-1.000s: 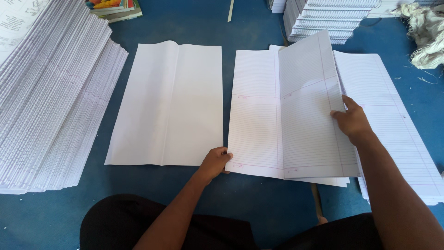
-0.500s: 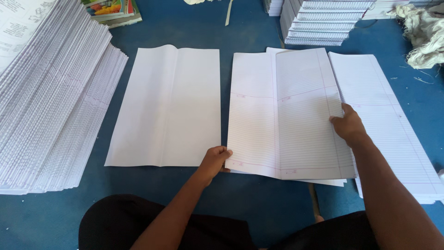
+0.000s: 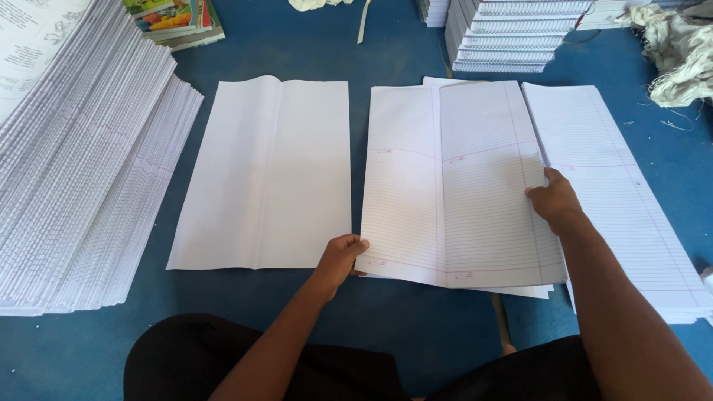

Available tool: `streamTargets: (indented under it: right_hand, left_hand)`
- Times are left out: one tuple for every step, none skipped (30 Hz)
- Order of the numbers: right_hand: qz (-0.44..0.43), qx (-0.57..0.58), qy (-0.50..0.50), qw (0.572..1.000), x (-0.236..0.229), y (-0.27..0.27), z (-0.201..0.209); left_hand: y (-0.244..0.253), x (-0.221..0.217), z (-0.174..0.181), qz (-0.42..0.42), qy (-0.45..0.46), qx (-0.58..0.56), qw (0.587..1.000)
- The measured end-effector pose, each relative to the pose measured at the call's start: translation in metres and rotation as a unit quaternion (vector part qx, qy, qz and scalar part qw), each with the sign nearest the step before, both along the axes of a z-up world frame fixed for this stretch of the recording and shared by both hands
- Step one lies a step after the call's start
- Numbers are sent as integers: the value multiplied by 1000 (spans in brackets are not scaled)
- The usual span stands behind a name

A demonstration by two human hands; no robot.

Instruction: The person inserts printed sheets into lined notebook covers, folds the covers around the sheets, and stacks the assembled notebooks. The process is repeated for multiple units on a blue floor workspace.

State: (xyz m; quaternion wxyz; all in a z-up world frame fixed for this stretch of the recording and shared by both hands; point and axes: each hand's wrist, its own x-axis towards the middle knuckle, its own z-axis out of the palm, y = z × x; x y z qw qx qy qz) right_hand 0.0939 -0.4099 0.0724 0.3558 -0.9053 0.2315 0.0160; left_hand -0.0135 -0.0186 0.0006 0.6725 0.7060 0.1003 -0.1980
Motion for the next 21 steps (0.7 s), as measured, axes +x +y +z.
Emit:
streamTargets:
  right_hand:
    - [2, 0, -1, 1000, 1, -1, -1]
    - [1, 1, 0, 1000, 2, -1, -3]
    - [0, 1, 1, 1000, 2, -2, -4]
    - [-1, 2, 2, 1000, 3, -3, -5]
    - [2, 4, -2, 1000, 4, -4, -7]
    - [6, 6, -7, 1000, 5, -5, -8]
    - [8, 8, -11, 1000, 5, -7, -9]
    - [4, 14, -7, 1000, 5, -8, -10]
    - [-2, 21, -4, 1000, 6, -8, -11]
    - [-7, 27, 0, 1000, 6, -9, -12]
    - [-10, 33, 4, 999, 6, -9, -13]
    - [-13, 39, 7, 999, 6, -9, -14]
    - [-16, 47, 11, 999, 6, -9, -14]
    - [-15, 51, 12, 999, 6, -10, -14]
    - [-13, 56, 13, 998, 7, -10, -14]
    - [-12, 62, 13, 998, 7, -11, -14]
    - [-11, 63, 13, 998, 7, -12, -14]
    - [-11, 65, 12, 998, 8, -12, -15]
    - [-10, 66, 11, 998, 8, -13, -15]
    - [-11, 76, 11, 997, 8, -14, -15]
    - [-11, 85, 11, 996, 7, -14, -15]
  left_hand:
    - [0, 0, 1, -2, -1, -2, 1000]
    - [0, 0, 2, -4, -3, -5, 1000]
    - [-1, 0, 3, -5, -8, -13, 1000]
    - [-3, 1, 5, -7, -14, -21, 1000]
    - [-5, 2, 7, -8, -20, -29, 999]
    - [-8, 2, 9, -14, -23, -48, 998]
    - [-13, 3, 11, -20, -26, -67, 997]
    - [-17, 4, 14, -27, -29, -87, 995]
    - [-23, 6, 17, -36, -29, -99, 994]
    - [-29, 8, 20, -44, -29, -111, 992]
    - [-36, 10, 23, -53, -29, -123, 991]
    - [-43, 11, 25, -61, -33, -143, 987]
    - [-51, 13, 28, -70, -36, -162, 984]
    - [-59, 14, 30, -78, -40, -181, 980]
    - [-67, 15, 32, -85, -40, -190, 977]
    - [-76, 16, 33, -93, -41, -199, 975]
    - [-86, 17, 34, -101, -41, -209, 972]
    - [-94, 18, 34, -107, -47, -216, 969]
    - [-102, 19, 34, -112, -52, -222, 967]
    - [-110, 20, 34, -117, -57, -229, 965]
    - [-118, 20, 33, -120, -65, -225, 965]
